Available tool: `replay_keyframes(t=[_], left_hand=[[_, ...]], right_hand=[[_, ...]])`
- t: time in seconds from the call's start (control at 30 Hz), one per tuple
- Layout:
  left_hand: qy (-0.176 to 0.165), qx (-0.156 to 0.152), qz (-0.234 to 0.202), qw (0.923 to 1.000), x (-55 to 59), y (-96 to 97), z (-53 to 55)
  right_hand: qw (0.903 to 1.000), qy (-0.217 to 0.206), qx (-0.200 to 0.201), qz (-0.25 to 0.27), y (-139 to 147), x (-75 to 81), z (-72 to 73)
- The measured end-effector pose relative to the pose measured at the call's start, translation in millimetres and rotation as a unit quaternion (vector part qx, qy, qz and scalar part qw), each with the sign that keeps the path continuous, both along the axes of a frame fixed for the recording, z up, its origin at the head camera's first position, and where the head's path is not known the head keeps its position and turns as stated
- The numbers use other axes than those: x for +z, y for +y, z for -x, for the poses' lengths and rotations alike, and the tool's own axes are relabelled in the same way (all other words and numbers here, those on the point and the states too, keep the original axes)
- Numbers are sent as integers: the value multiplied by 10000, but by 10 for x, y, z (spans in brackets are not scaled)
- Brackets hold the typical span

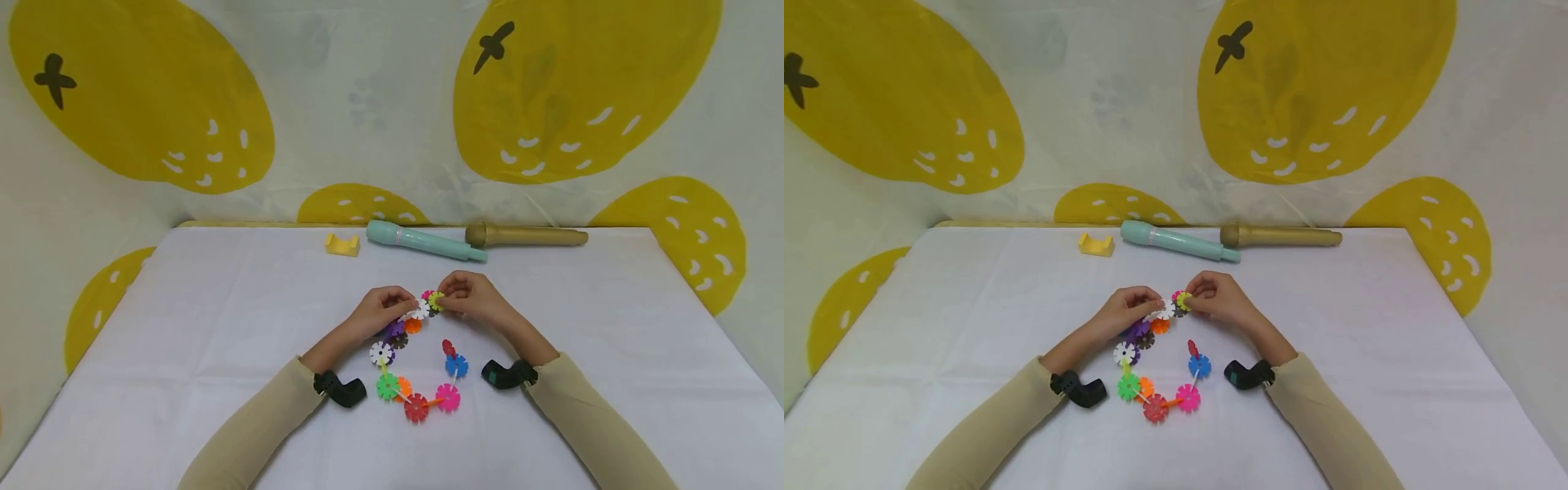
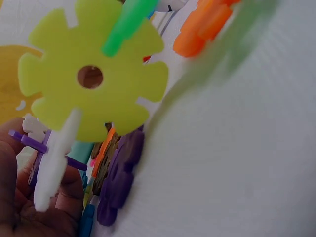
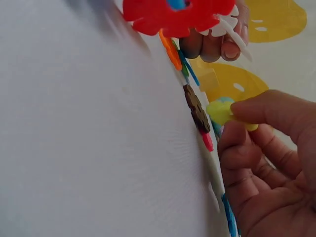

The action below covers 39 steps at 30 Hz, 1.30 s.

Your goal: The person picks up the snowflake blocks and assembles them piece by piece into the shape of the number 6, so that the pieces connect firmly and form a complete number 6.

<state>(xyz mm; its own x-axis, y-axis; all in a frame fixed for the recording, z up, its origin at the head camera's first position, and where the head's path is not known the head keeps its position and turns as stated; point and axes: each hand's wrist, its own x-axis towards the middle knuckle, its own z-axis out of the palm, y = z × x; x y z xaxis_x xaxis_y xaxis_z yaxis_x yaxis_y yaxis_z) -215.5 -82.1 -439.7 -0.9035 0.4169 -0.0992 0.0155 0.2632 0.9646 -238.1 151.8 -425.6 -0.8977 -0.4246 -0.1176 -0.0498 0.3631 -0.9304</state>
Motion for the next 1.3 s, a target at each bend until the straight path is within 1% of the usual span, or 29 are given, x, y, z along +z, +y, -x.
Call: replay_keyframes(t=[0.17, 0.3, 0.43, 0.53, 0.67, 0.77, 0.83, 0.97, 1.2, 1.3], left_hand=[[51, 231, -58, 9997, -7, -4, 7], [180, 463, -196, 9986, -4, -6, 6], [227, 620, -312, 9973, -15, -3, 5], [140, 683, -284, 9972, 137, 11, -60], [4, 699, -188, 9974, 176, 20, -61], [-14, 697, -195, 9974, 17, 15, 17], [26, 707, -223, 9972, -17, 13, 25], [103, 684, -234, 9973, -26, 11, 13], [121, 763, -180, 9968, -6, 28, 9], [107, 731, -135, 9972, -2, 24, 11]], right_hand=[[9993, 131, 154, 301, 22, -2, 2], [9974, 246, 384, 562, 26, 1, -7], [9949, 351, 630, 709, 23, -4, -16], [9934, 448, 745, 754, 20, -2, -18], [9919, 666, 793, 741, 18, 7, -23], [9898, 955, 806, 682, 25, -2, -22], [9876, 1143, 860, 646, 29, -10, -20], [9836, 1397, 977, 583, 24, -11, -22], [9829, 1508, 886, 578, 17, -9, -26], [9826, 1487, 896, 658, 7, -7, -27]])
